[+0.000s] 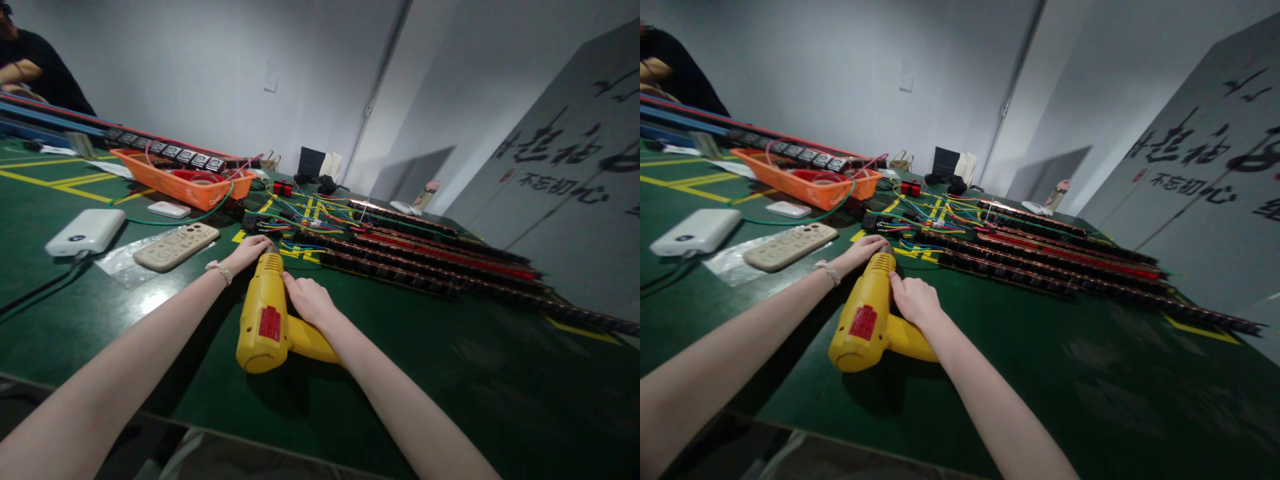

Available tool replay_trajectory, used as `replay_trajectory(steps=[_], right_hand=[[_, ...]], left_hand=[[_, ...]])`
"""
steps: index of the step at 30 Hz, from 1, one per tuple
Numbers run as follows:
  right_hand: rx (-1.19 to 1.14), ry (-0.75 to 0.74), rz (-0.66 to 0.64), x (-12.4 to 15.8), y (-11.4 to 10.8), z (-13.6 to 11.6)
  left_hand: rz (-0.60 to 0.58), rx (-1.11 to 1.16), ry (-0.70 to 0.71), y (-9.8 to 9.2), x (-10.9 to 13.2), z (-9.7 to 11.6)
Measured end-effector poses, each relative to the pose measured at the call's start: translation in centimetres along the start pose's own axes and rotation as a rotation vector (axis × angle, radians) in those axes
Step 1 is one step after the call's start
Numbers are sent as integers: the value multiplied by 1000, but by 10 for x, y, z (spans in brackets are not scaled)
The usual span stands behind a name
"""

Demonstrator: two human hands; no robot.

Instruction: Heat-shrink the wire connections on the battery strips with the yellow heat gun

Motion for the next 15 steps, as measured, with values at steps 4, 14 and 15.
replay_trajectory(steps=[4, 14, 15], right_hand=[[4, 17, -11, 4, 0, 5], [-61, 165, -7, 22, -15, 49], [-65, 185, -6, 25, -17, 55]], left_hand=[[-21, 36, 2, 0, 1, 0], [-35, 2, 13, 0, 2, 2], [-37, 2, 13, 0, 2, 2]])
Point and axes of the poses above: each hand's wrist, its own x-axis away from the middle knuckle, its own y-axis out of the palm, z = x × y, the point moved 6 cm from there along -x, towards the middle knuckle, and after that the axes turned 4 degrees about -y, right-handed, at the moved point
